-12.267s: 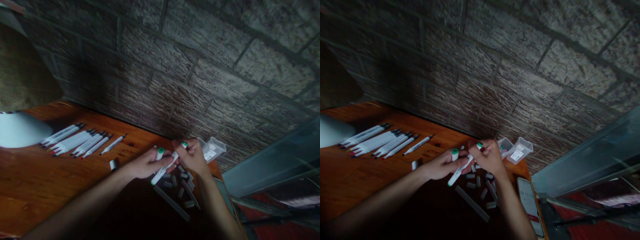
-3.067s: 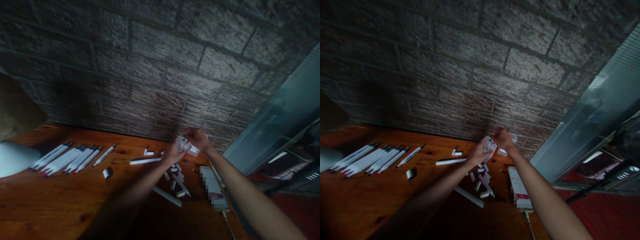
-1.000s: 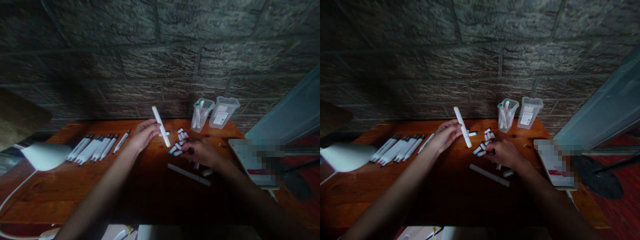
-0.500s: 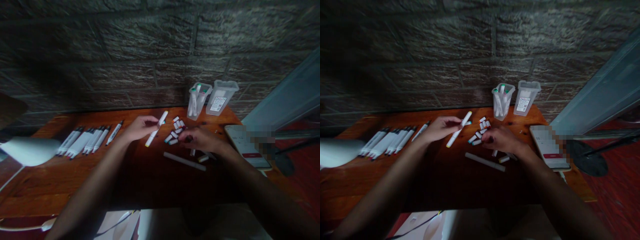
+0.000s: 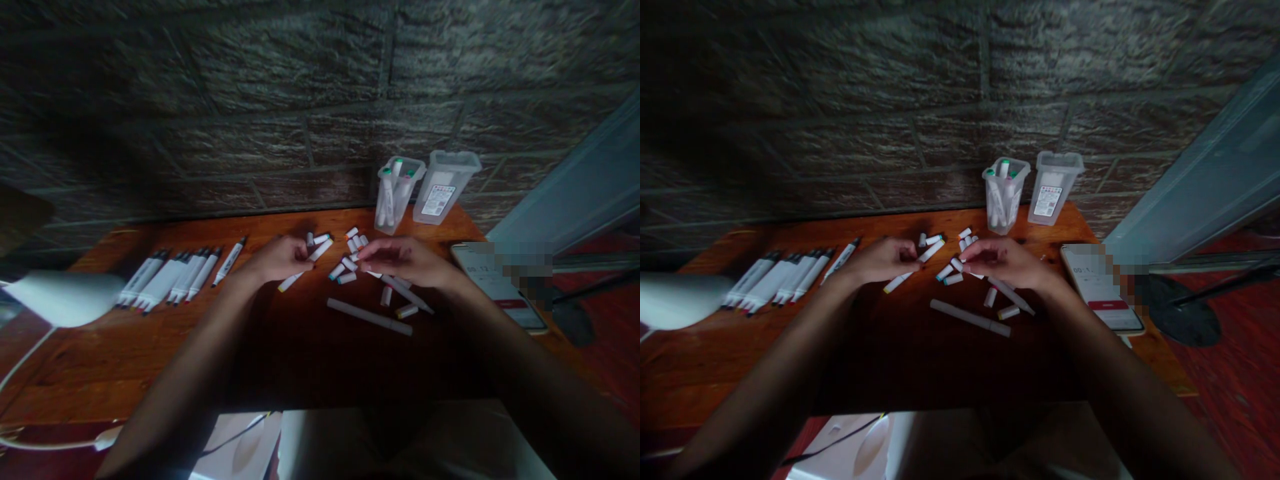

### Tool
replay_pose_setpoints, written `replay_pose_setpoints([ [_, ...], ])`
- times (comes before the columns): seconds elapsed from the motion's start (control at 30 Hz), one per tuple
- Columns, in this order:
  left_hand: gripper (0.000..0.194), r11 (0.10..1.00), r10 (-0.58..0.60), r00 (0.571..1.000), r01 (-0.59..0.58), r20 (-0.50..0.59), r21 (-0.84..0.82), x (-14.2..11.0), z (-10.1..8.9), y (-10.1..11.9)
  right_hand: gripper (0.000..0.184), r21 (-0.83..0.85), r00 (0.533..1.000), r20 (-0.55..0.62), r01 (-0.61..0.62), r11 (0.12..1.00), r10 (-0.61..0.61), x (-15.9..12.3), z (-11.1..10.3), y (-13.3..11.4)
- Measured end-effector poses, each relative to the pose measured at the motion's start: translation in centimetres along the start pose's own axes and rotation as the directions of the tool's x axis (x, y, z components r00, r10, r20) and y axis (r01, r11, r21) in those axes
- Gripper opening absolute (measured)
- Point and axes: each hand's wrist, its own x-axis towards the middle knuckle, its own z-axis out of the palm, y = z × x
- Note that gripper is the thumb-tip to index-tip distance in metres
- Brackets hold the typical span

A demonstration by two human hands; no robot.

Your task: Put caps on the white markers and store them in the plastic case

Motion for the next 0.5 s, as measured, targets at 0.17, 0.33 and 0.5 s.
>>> replay_pose_setpoints([
  [0.17, 0.029, 0.998, 0.059, 0.998, -0.059, 0.025, 0.029, -0.2, -0.1, 0.1, 0.026, -0.029, 0.992, -0.122, 0.038, 0.999, -0.041, 0.3, -0.6, 0.3],
  [0.33, 0.039, 0.992, 0.094, 0.977, -0.075, -0.191, 0.103, -0.2, -0.9, 0.0, 0.028, -0.059, 0.99, -0.135, 0.037, 0.998, -0.044, 0.3, -0.9, 0.0],
  [0.5, 0.043, 0.973, 0.028, 0.892, 0.078, -0.452, 0.215, -1.5, -4.3, -0.8, 0.033, -0.071, 0.992, -0.127, -0.012, 0.997, 0.002, -0.5, -0.9, -0.2],
])
